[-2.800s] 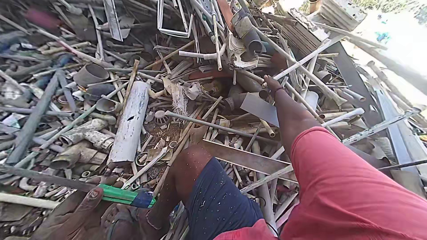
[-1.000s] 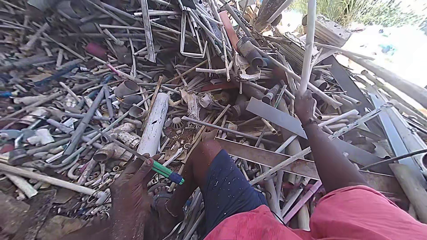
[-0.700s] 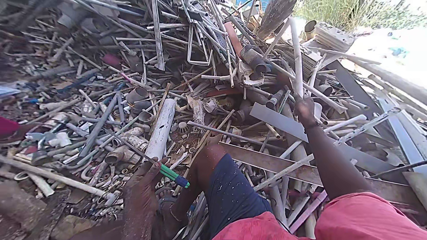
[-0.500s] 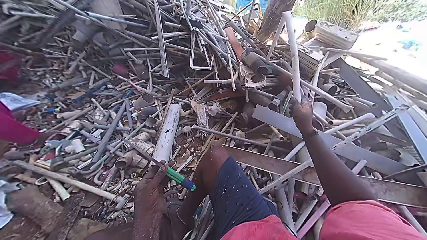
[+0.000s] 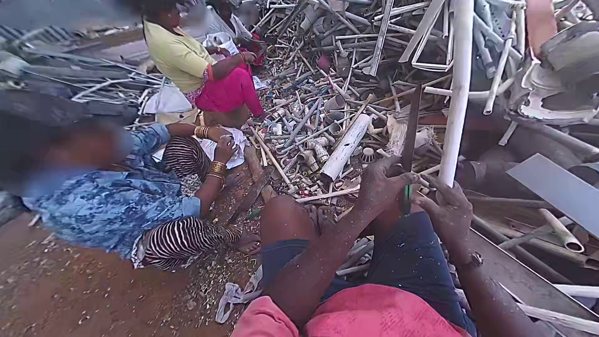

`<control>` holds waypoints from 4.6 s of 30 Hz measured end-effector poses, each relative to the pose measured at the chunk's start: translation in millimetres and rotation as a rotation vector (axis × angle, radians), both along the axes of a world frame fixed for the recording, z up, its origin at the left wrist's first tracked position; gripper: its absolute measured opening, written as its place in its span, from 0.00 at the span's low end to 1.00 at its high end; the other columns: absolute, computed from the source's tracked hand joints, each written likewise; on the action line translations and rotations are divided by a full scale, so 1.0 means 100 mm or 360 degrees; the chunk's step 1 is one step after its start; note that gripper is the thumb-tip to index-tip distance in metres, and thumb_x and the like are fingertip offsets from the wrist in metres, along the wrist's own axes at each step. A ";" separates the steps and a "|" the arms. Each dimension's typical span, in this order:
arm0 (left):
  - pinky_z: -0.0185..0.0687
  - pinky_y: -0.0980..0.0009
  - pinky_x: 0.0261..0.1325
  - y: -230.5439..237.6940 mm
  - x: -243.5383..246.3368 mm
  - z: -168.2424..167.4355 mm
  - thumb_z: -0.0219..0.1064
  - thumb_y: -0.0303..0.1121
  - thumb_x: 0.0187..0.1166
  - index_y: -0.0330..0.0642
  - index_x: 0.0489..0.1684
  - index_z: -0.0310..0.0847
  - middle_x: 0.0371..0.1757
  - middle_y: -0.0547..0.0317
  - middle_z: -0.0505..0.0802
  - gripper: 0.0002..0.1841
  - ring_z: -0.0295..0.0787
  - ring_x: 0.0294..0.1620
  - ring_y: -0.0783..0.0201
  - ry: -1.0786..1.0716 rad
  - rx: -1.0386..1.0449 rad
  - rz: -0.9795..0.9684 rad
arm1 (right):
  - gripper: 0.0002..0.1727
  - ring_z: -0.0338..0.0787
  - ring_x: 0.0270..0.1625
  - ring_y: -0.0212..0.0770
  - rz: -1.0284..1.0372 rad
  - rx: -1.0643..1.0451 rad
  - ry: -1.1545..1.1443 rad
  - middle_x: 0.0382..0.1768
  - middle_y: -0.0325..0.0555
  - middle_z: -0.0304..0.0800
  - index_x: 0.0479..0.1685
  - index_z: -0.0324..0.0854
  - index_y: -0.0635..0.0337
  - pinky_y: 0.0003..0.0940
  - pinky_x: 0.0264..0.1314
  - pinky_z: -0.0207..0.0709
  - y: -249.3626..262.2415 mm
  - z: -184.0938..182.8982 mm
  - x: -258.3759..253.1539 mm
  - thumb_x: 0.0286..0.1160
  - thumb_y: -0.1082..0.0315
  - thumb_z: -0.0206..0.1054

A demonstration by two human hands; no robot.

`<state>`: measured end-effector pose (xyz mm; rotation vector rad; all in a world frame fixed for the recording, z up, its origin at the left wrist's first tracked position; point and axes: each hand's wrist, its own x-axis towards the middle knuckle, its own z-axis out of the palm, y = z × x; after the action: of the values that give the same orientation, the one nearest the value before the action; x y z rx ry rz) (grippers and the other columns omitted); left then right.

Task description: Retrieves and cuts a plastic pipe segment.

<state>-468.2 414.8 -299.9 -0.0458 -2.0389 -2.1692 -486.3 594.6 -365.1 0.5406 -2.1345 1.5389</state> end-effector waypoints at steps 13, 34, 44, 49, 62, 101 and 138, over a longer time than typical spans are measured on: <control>0.84 0.54 0.67 -0.05 0.05 -0.28 0.64 0.41 0.87 0.36 0.66 0.87 0.56 0.47 0.95 0.19 0.93 0.56 0.57 -0.0150 -0.0530 0.0539 | 0.15 0.86 0.31 0.16 0.0289 -0.0217 -0.0471 0.28 0.26 0.89 0.42 0.85 0.59 0.16 0.36 0.82 -0.50 -0.29 0.26 0.66 0.58 0.75; 0.74 0.72 0.12 -0.57 -0.31 -0.18 0.57 0.47 0.92 0.35 0.53 0.73 0.18 0.60 0.73 0.19 0.69 0.09 0.66 -0.0350 0.0453 0.0765 | 0.11 0.80 0.76 0.41 0.0813 -0.0565 -0.0417 0.74 0.46 0.82 0.41 0.91 0.48 0.34 0.79 0.75 -0.72 -0.36 0.61 0.67 0.54 0.76; 0.73 0.73 0.13 -0.83 -0.19 -0.11 0.47 0.44 0.96 0.41 0.64 0.69 0.22 0.59 0.75 0.17 0.71 0.12 0.68 -0.0150 0.0320 0.0965 | 0.22 0.70 0.14 0.26 0.0268 -0.0558 -0.0952 0.18 0.29 0.72 0.56 0.77 0.55 0.21 0.16 0.68 -0.13 0.17 -0.08 0.93 0.52 0.42; 0.73 0.73 0.11 -0.81 -0.08 -0.18 0.48 0.47 0.95 0.40 0.53 0.73 0.19 0.57 0.77 0.18 0.72 0.10 0.66 -0.0379 0.0962 0.0908 | 0.19 0.87 0.27 0.35 0.0451 -0.0448 -0.0806 0.34 0.38 0.84 0.72 0.71 0.59 0.32 0.29 0.88 -0.11 0.36 -0.29 0.89 0.61 0.52; 0.72 0.77 0.11 -0.79 0.18 -0.27 0.38 0.55 0.94 0.39 0.42 0.76 0.18 0.60 0.78 0.29 0.72 0.09 0.69 -0.0595 0.1121 0.0291 | 0.28 0.90 0.39 0.42 0.0612 0.0448 -0.0503 0.51 0.49 0.90 0.82 0.72 0.52 0.45 0.43 0.86 -0.51 0.45 -0.69 0.82 0.60 0.68; 0.73 0.75 0.08 -0.36 0.42 -0.17 0.45 0.45 0.96 0.38 0.44 0.75 0.16 0.61 0.75 0.20 0.70 0.08 0.70 -0.0713 0.0541 0.0120 | 0.26 0.91 0.52 0.67 -0.0569 0.1212 0.0056 0.53 0.63 0.90 0.87 0.71 0.39 0.70 0.51 0.79 0.73 1.22 -1.55 0.90 0.61 0.54; 0.86 0.42 0.44 -0.38 -0.15 0.20 0.68 0.33 0.80 0.45 0.74 0.84 0.48 0.42 0.94 0.22 0.94 0.44 0.42 0.0339 -0.1828 0.0977 | 0.27 0.91 0.50 0.63 -0.0355 0.1111 0.0293 0.51 0.61 0.91 0.82 0.78 0.39 0.64 0.47 0.79 0.30 1.60 -0.78 0.85 0.68 0.56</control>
<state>-482.8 377.0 -280.3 0.1748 -2.4126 -0.4827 -564.2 624.8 -205.2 0.6055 -2.4501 0.5727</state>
